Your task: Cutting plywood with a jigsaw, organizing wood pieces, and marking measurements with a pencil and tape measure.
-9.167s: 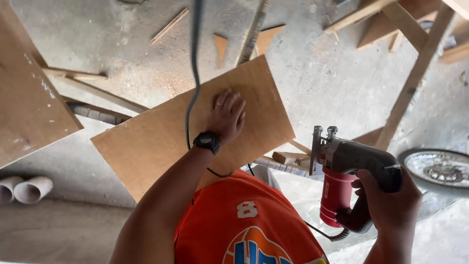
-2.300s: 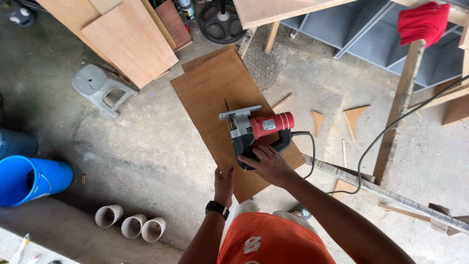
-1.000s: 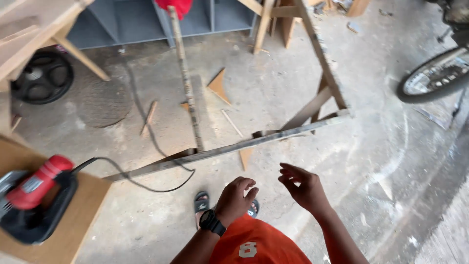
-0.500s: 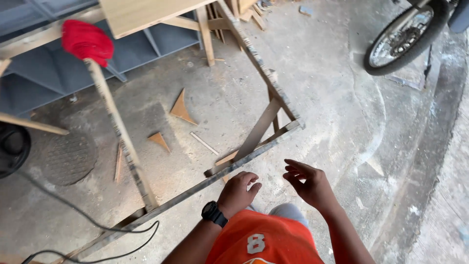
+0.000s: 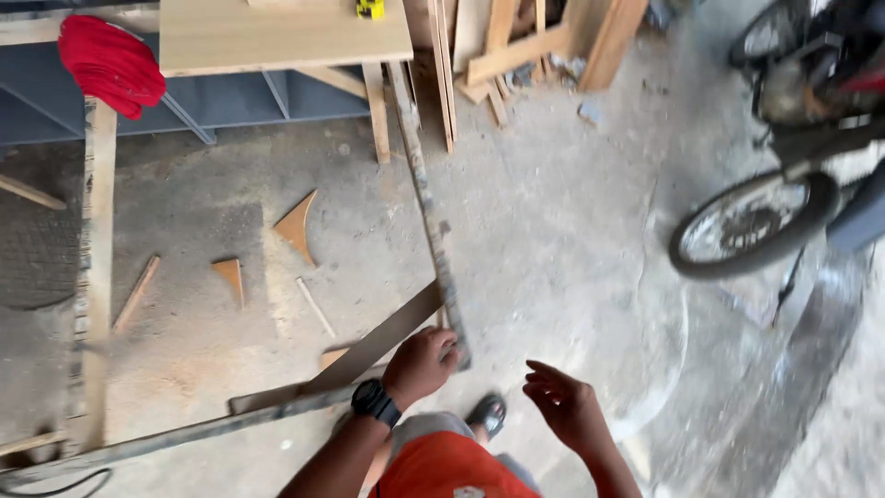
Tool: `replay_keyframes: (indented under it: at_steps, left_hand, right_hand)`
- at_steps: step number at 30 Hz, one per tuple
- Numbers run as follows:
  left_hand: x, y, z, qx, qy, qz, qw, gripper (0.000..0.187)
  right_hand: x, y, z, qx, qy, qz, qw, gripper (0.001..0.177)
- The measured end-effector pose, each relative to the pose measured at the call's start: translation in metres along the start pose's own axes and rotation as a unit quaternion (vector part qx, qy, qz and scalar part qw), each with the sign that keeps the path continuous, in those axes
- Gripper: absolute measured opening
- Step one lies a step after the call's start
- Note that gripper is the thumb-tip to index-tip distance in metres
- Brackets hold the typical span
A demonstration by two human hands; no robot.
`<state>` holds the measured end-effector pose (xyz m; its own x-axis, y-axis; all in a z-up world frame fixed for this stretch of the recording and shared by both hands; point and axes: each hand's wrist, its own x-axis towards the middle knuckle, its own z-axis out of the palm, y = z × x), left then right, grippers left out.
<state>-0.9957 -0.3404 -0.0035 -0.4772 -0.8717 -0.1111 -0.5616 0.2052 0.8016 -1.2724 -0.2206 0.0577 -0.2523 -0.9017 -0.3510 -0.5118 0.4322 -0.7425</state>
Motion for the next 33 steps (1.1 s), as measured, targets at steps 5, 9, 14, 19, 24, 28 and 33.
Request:
replay_keyframes:
  at_steps: [5,9,14,19,24,28,33]
  left_hand:
    - [0.042,0.038,0.046,-0.007,0.054,-0.074,0.996,0.035]
    - [0.078,0.057,0.064,-0.034,0.048,-0.119,0.991,0.04]
    - [0.127,0.091,0.05,-0.063,0.064,-0.171,0.981,0.03]
    - [0.178,0.074,0.06,-0.029,0.077,-0.159,0.984,0.024]
    - [0.213,0.1,0.035,-0.07,0.16,-0.14,0.975,0.035]
    - [0.247,0.113,-0.011,-0.113,0.159,-0.258,0.946,0.026]
    - [0.301,0.074,-0.053,-0.123,0.221,-0.295,0.921,0.033]
  right_hand:
    - [0.083,-0.024,-0.081,-0.044,-0.056,-0.117,0.991,0.048]
    - [0.14,-0.084,-0.111,-0.065,-0.125,-0.119,0.983,0.045]
    - [0.227,-0.11,-0.098,-0.07,-0.181,-0.279,0.94,0.044]
    - [0.315,-0.133,-0.087,-0.095,-0.228,-0.369,0.896,0.044]
    - [0.389,-0.182,-0.087,-0.081,-0.2,-0.262,0.941,0.042]
    - [0.491,-0.231,-0.061,-0.066,-0.201,-0.306,0.928,0.034]
    - [0.603,-0.35,-0.014,-0.032,-0.102,-0.375,0.921,0.032]
